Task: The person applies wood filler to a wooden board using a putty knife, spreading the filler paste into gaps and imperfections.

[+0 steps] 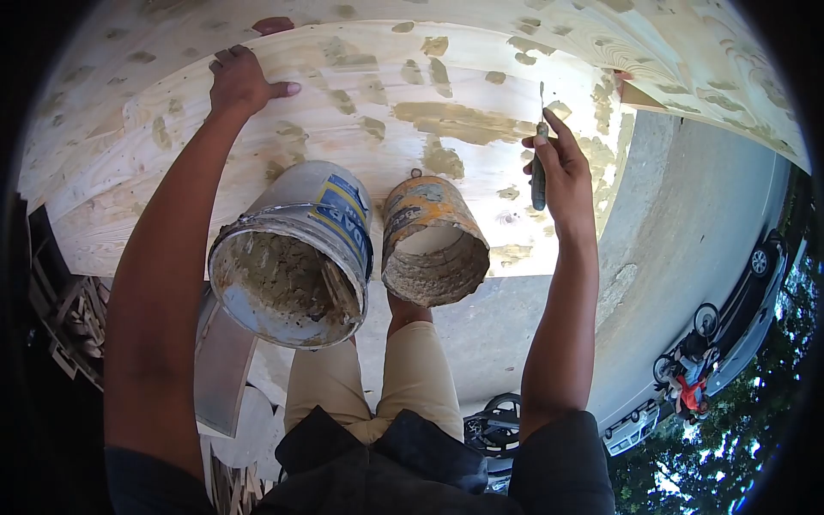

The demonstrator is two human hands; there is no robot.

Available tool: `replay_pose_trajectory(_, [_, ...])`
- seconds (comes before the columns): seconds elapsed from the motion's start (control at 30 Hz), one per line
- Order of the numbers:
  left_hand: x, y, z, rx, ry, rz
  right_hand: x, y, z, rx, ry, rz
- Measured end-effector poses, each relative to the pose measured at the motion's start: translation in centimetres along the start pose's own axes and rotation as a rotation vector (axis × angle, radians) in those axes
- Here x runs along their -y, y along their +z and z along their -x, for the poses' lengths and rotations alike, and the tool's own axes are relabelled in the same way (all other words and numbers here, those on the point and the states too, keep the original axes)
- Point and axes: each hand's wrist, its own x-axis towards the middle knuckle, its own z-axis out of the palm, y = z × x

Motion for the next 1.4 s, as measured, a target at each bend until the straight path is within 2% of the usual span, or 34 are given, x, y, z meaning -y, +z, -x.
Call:
replay_pose_trajectory(0.07, [0.1,0.2,-0.1,-0.016,0.012,0.000,-1.2,0.2,2.5,-0.038,0.090,-0.150])
replay_pose_trajectory(0.1, [0.2,0.3,-0.1,-0.025,0.016,0.000,-2.0,0.2,3.4,-0.039,0.070,-0.173])
replay_pose_trajectory(0.27, [-0.3,-0.2,0.1,0.015,0.001,0.007,-4.7,-0.2,5.3,-0.206,0.107,-0.247])
replay_pose_trajectory(0.4, [0.0,-0.2,0.0,0.007,0.025,-0.009,-5.5,-1.1,4.7,-0.213,0.101,-0.260])
replay_pose_trajectory(0.5, [0.0,-0.1,0.0,0.009,0.040,-0.022,-5.7,-1.6,2.6,-0.232,0.080,-0.202])
replay_pose_trajectory(0.6, [0.3,0.1,-0.2,-0.007,0.051,-0.032,-5.2,-2.0,-0.8,-0.204,0.050,0.073])
replay_pose_trajectory(0.63, [0.4,0.2,-0.3,-0.004,0.054,-0.032,-4.8,-2.1,-1.9,-0.206,0.052,0.069])
replay_pose_trajectory(0.7, [0.5,0.2,-0.5,0.007,0.053,-0.035,-3.7,-1.9,-3.8,-0.237,-0.040,0.442])
replay_pose_trajectory(0.73, [0.5,0.2,-0.6,0.020,0.051,-0.035,-3.8,-1.7,-4.3,-0.239,-0.037,0.441])
replay_pose_trajectory(0.8, [0.7,0.5,-0.8,0.020,0.049,-0.039,-3.8,-1.3,-4.7,-0.230,-0.112,0.875])
replay_pose_trajectory(0.83, [0.7,0.7,-1.0,0.014,0.044,-0.040,-3.5,-1.5,-4.6,-0.234,-0.110,0.878])
replay_pose_trajectory(0.9, [0.7,0.6,-1.0,-0.002,0.059,-0.031,-1.4,-2.0,-4.0,-0.077,0.053,0.843])
replay_pose_trajectory(0.93, [0.8,0.6,-0.8,-0.010,0.074,-0.024,-0.5,-2.5,-3.7,-0.058,0.070,0.836])
replay_pose_trajectory(1.03, [0.6,0.5,-0.8,0.002,0.054,-0.014,-0.4,-3.8,-4.7,-0.103,0.047,0.749])
replay_pose_trajectory(1.07, [0.6,0.5,-0.8,0.001,0.051,-0.016,-0.5,-3.8,-5.1,-0.185,-0.026,0.723])
replay_pose_trajectory(1.1, [0.6,0.5,-0.8,-0.010,0.054,-0.024,-0.1,-3.8,-5.6,-0.215,0.010,0.746])
replay_pose_trajectory(1.23, [0.2,-0.3,-0.6,0.048,0.020,-0.038,-2.5,-3.0,-6.2,-0.138,-0.044,0.827])
replay_pose_trajectory(1.33, [1.0,0.5,-2.2,0.098,0.114,-0.062,-0.5,-4.1,-5.5,-0.058,-0.001,0.796])
replay_pose_trajectory(1.4, [0.7,0.3,-1.5,0.086,0.098,-0.035,0.6,-4.3,-5.7,-0.056,0.032,0.767])
